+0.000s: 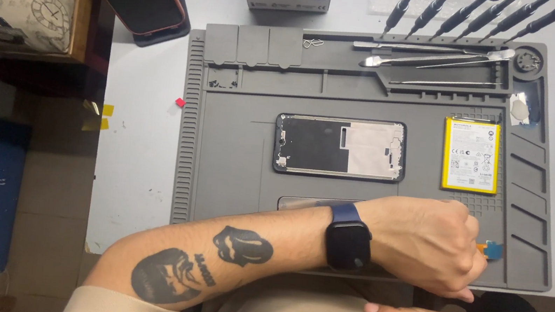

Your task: Preparing a new smartphone screen for installation by removing protective films and inspecting the flex cables.

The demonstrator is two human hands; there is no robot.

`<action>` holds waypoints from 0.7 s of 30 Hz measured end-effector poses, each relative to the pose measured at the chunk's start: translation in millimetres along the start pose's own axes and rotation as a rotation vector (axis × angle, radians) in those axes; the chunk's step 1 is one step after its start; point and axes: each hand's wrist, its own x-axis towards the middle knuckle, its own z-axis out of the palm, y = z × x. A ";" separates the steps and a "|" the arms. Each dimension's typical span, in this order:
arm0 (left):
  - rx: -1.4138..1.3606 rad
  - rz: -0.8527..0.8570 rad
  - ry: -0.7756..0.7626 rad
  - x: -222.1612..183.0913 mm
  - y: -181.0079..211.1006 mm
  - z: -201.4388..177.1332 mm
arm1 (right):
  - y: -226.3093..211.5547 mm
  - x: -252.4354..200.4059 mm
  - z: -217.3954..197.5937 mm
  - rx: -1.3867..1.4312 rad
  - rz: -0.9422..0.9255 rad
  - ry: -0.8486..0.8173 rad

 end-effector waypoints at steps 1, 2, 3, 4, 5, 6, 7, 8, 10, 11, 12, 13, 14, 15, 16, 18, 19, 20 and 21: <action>0.002 0.001 0.000 -0.2 0.1 0.1 | 0.6 1.5 -1.1 0.000 -0.001 0.001; 0.021 0.004 -0.009 -0.6 0.3 0.1 | 1.3 2.9 -2.1 0.007 -0.004 -0.034; 0.042 0.005 -0.018 -1.2 0.8 0.1 | 1.9 4.1 -3.1 0.014 -0.006 -0.071; 0.043 0.004 -0.019 -1.0 1.2 1.6 | 2.2 4.4 -2.4 0.015 -0.008 -0.071; 0.036 -0.001 -0.012 -0.9 1.6 2.9 | 2.2 4.7 -1.7 0.031 0.015 -0.079; 0.029 -0.007 -0.006 -0.8 2.1 4.2 | 2.3 5.0 -1.1 0.047 0.038 -0.086; 0.030 -0.007 -0.007 -1.0 1.9 3.7 | 4.0 5.0 -1.6 0.048 0.036 -0.086; 0.033 -0.006 -0.004 -1.1 1.7 3.4 | 5.7 5.0 -2.1 0.063 0.021 -0.107; 0.035 -0.004 -0.001 -1.3 1.7 2.7 | 8.6 4.3 -2.7 0.077 0.008 -0.129; 0.038 -0.002 -0.004 -1.4 1.7 2.6 | 10.0 3.7 -2.5 0.081 0.002 -0.132; 0.042 0.001 -0.007 -1.4 1.7 2.4 | 11.5 3.1 -2.4 0.086 -0.005 -0.136; 0.042 0.001 -0.007 -1.5 1.8 2.5 | 12.1 3.5 -2.3 0.086 -0.005 -0.135; 0.036 0.003 0.001 -1.7 1.8 2.5 | 12.6 3.9 -2.3 0.095 -0.018 -0.141; 0.030 0.005 0.008 -1.8 1.7 2.3 | 13.1 4.5 -2.2 0.106 -0.031 -0.147; 0.030 0.006 0.008 -1.9 2.1 2.7 | 11.5 4.5 -1.2 0.106 -0.032 -0.146; 0.042 -0.008 -0.012 -2.0 3.0 3.9 | 8.5 4.4 0.7 0.086 -0.024 -0.109; 0.042 -0.008 -0.011 -1.7 3.4 3.5 | 9.7 3.6 1.0 0.086 -0.023 -0.109; 0.039 -0.013 -0.020 -1.4 3.7 3.2 | 10.9 2.8 1.3 0.092 -0.027 -0.113; 0.035 -0.017 -0.028 -1.0 3.8 2.8 | 12.1 2.2 1.7 0.098 -0.032 -0.117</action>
